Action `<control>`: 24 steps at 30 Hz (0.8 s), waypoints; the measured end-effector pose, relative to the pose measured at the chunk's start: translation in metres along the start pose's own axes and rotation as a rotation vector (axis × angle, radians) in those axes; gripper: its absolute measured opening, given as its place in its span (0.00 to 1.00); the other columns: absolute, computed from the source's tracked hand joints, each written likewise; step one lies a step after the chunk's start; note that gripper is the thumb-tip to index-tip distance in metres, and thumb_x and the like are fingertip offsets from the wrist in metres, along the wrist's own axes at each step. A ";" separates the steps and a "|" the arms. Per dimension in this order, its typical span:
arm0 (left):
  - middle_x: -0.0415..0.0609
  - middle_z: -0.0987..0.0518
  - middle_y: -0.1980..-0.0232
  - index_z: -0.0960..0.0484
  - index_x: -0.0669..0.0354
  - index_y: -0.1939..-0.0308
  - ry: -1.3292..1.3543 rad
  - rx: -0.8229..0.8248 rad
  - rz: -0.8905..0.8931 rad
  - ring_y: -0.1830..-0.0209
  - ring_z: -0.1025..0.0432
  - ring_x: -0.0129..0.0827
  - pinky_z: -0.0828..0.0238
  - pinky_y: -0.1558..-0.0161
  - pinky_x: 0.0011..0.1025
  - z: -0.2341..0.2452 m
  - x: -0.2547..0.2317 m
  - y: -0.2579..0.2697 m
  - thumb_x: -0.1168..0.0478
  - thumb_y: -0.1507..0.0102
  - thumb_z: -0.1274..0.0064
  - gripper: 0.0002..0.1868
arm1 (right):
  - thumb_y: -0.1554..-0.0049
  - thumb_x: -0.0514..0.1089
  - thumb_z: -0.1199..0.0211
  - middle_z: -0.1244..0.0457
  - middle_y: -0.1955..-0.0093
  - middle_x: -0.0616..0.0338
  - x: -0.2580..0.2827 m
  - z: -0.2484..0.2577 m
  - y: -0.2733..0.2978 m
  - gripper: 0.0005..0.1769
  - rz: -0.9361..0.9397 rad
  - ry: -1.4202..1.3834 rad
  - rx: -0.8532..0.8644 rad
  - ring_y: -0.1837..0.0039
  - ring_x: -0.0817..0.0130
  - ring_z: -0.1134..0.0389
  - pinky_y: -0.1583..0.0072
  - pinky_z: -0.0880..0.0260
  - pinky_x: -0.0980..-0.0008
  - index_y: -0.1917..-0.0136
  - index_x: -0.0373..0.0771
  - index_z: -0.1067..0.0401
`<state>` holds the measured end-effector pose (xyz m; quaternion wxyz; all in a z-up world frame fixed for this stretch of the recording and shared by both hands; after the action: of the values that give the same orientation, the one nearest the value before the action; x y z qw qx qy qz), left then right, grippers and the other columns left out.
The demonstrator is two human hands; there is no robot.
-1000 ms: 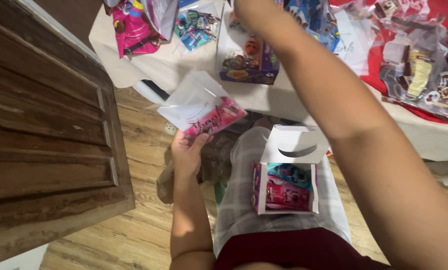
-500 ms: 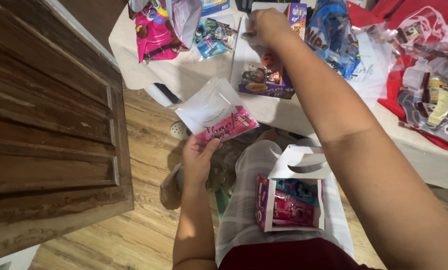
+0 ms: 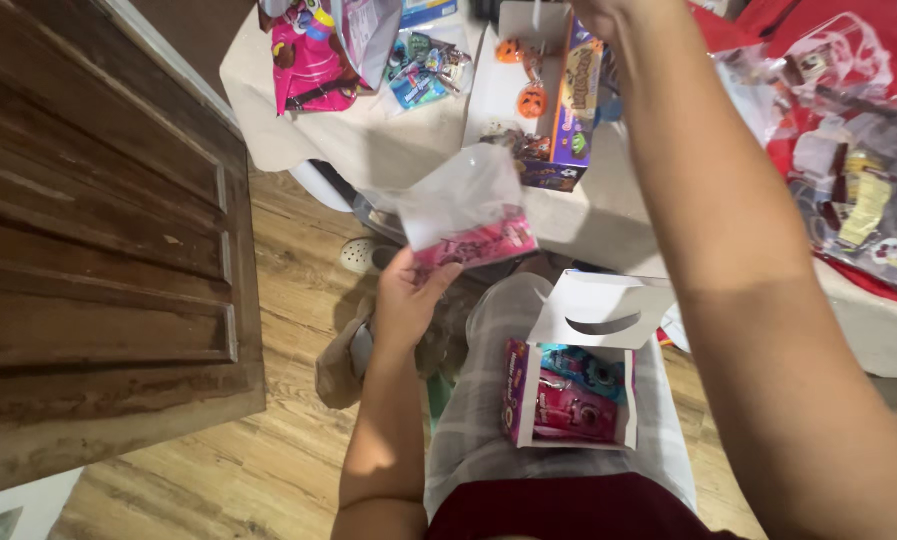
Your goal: The person assembles small gift bags by placing assorted candies and toys into clear plastic bags, then folding and sealing them. They repeat this process for multiple bags, arranging the contents and ensuring each bag is closed before moving to the next.
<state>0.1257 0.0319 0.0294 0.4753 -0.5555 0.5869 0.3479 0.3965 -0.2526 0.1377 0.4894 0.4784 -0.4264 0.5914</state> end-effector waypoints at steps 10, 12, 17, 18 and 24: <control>0.48 0.15 0.49 0.21 0.66 0.39 -0.403 0.160 -0.076 0.51 0.22 0.23 0.24 0.47 0.24 -0.082 -0.069 0.035 0.69 0.40 0.35 0.25 | 0.41 0.43 0.34 0.30 0.54 0.63 0.170 -0.056 0.218 0.10 0.166 0.072 0.251 0.54 0.72 0.27 0.53 0.24 0.73 0.48 0.36 0.25; 0.49 0.14 0.51 0.19 0.65 0.42 -0.465 0.150 -0.074 0.53 0.22 0.23 0.24 0.49 0.23 -0.094 -0.077 0.046 0.68 0.41 0.34 0.23 | 0.37 0.41 0.30 0.31 0.52 0.58 0.195 -0.048 0.255 0.11 0.294 0.243 0.215 0.52 0.69 0.26 0.52 0.26 0.72 0.45 0.33 0.25; 0.49 0.14 0.53 0.19 0.66 0.42 -0.338 0.196 0.068 0.57 0.21 0.23 0.22 0.52 0.23 -0.113 -0.073 0.070 0.68 0.40 0.36 0.21 | 0.39 0.40 0.29 0.31 0.56 0.58 0.206 -0.051 0.301 0.08 0.295 0.393 0.294 0.54 0.72 0.28 0.50 0.27 0.74 0.49 0.34 0.24; 0.48 0.14 0.52 0.19 0.66 0.42 -0.314 0.213 0.052 0.55 0.21 0.23 0.22 0.51 0.23 -0.116 -0.077 0.073 0.68 0.39 0.36 0.21 | 0.40 0.40 0.31 0.30 0.55 0.60 0.209 -0.053 0.306 0.09 0.303 0.409 0.322 0.53 0.74 0.27 0.50 0.27 0.75 0.48 0.35 0.24; 0.47 0.15 0.48 0.21 0.69 0.40 -0.180 0.292 0.009 0.50 0.22 0.23 0.23 0.45 0.24 -0.127 -0.092 0.092 0.71 0.37 0.38 0.21 | 0.46 0.42 0.31 0.27 0.51 0.58 0.208 -0.075 0.333 0.11 0.162 0.446 0.527 0.53 0.72 0.23 0.50 0.22 0.74 0.50 0.36 0.24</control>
<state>0.0075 -0.0450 0.1442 0.6000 -0.4446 0.5888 0.3092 0.0432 -0.1965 0.3163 0.3818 0.4119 -0.1782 0.8080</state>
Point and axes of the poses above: each hand's wrist, its own y-axis away from the middle knuckle, its own z-axis out of the back of the hand, x = y × z, the point moved 10 cm from there along -y, towards the middle knuckle
